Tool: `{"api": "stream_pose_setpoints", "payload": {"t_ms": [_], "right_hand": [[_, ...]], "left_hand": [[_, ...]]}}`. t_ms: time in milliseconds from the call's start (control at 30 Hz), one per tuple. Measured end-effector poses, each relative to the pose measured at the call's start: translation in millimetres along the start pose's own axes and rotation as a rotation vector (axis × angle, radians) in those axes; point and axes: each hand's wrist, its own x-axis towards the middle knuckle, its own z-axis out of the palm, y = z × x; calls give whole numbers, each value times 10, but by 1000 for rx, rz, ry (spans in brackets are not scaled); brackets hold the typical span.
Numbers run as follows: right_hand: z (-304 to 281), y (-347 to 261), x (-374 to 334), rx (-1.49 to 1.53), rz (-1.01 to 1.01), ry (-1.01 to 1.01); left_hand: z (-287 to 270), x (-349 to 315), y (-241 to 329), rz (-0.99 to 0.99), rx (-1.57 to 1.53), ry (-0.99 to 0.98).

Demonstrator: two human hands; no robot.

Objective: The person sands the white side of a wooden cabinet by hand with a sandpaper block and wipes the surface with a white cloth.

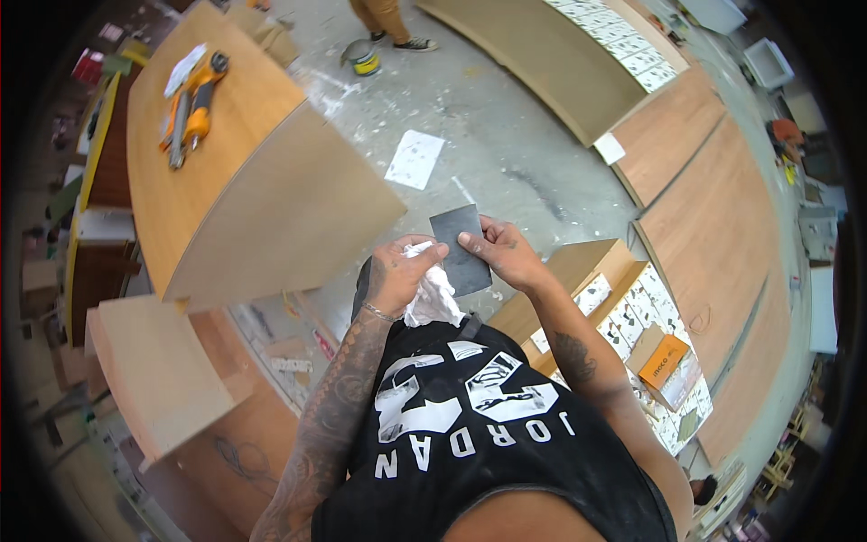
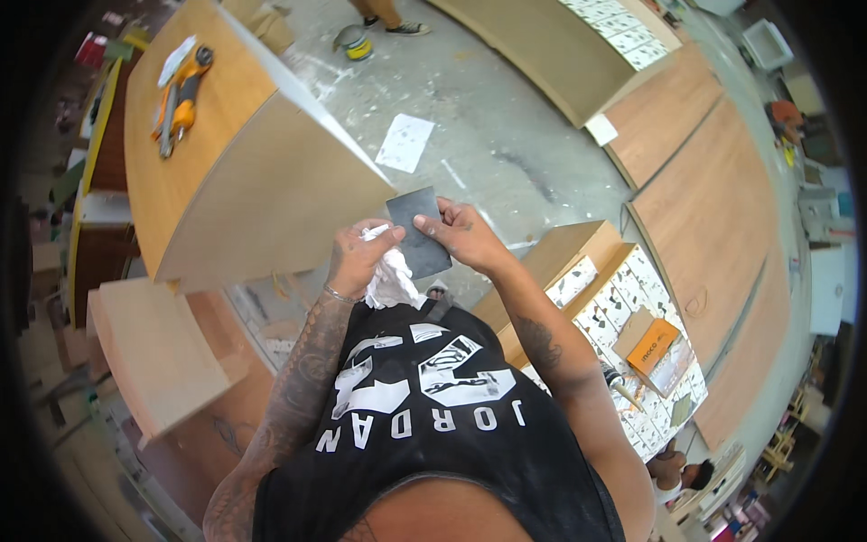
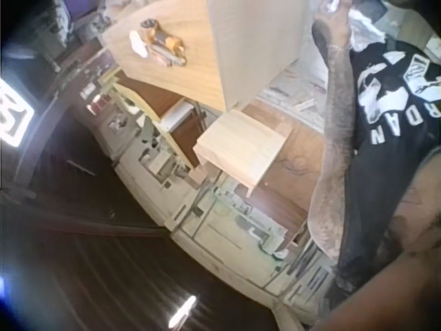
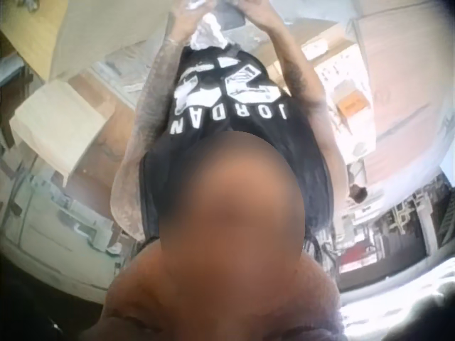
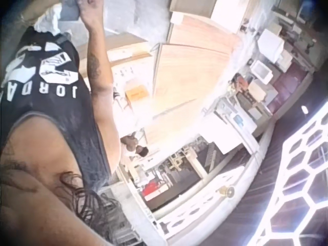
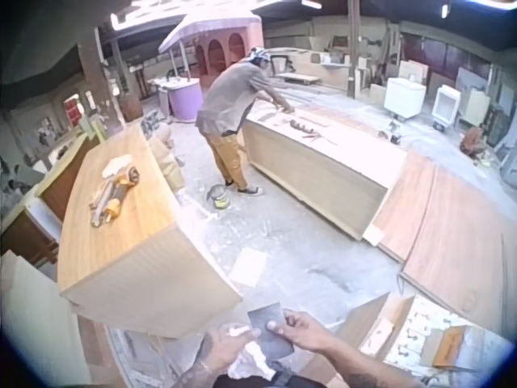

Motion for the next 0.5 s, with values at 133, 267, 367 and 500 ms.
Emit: {"api": "stream_pose_setpoints", "payload": {"t_ms": [133,267,367,500], "right_hand": [[-374,-164,168,180,-43,134],[-964,-102,319,129,-39,326],[-1151,-349,504,222,-67,420],[-1531,-488,757,205,-69,679]], "left_hand": [[211,587,70,132,115,-73],[539,1215,370,124,323,-225],[731,1747,565,120,260,-344],[1079,2407,876,193,300,-521]]}}
